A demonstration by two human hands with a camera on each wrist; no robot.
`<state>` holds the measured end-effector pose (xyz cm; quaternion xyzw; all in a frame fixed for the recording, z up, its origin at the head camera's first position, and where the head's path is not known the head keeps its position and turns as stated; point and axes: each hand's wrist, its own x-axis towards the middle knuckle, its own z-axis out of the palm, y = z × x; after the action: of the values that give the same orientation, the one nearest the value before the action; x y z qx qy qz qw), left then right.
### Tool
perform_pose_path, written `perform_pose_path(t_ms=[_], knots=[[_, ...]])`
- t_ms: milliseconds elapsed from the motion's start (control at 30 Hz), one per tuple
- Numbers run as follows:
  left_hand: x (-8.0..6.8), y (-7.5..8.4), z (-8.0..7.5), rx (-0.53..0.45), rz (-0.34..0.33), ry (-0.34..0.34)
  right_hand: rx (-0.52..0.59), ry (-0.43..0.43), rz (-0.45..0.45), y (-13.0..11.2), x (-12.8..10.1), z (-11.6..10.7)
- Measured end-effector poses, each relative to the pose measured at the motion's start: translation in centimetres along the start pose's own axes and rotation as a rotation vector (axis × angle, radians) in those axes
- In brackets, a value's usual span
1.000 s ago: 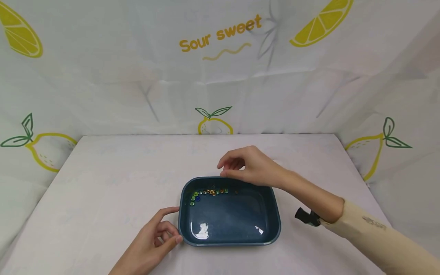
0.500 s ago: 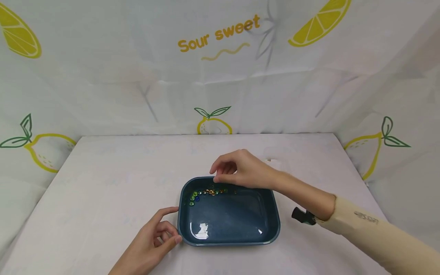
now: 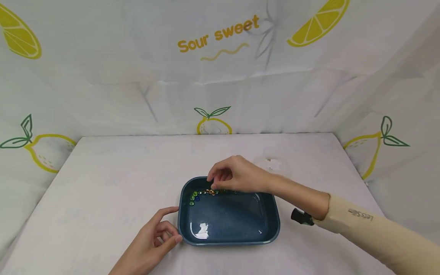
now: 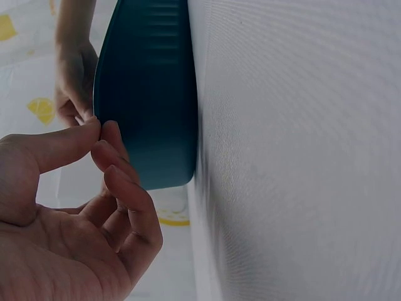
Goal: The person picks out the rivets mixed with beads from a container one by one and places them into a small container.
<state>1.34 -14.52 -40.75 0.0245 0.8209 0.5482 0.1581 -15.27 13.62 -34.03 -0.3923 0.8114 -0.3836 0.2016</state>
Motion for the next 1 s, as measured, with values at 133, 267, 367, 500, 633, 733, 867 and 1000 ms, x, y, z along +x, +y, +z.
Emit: perform_pose_path(t_ms=[133, 267, 367, 500, 633, 733, 867, 1000], knots=[[0.1, 0.0, 0.0, -0.001, 0.002, -0.003, 0.01, -0.01, 0.013, 0.2, 0.0, 0.2], [0.1, 0.0, 0.0, 0.0, 0.008, -0.005, 0.028, -0.013, 0.016, 0.3, 0.0, 0.5], [0.0, 0.0, 0.0, 0.0, 0.005, -0.007, 0.048, -0.024, 0.012, 0.4, 0.1, 0.7], [0.0, 0.0, 0.0, -0.002, 0.005, -0.007, 0.065, -0.041, 0.005, 0.6, 0.2, 1.0], [0.0, 0.1, 0.0, -0.005, 0.005, -0.006, 0.061, -0.053, 0.009, 0.8, 0.2, 1.3], [0.0, 0.1, 0.0, -0.005, 0.004, -0.007, 0.052, -0.061, 0.021, 1.0, 0.2, 1.6], [0.0, 0.1, 0.0, -0.005, 0.004, -0.007, 0.053, -0.087, 0.033, 1.1, 0.2, 1.9], [0.0, 0.1, 0.0, -0.004, -0.005, -0.006, 0.045, -0.112, 0.049, 1.3, 0.4, 2.2]])
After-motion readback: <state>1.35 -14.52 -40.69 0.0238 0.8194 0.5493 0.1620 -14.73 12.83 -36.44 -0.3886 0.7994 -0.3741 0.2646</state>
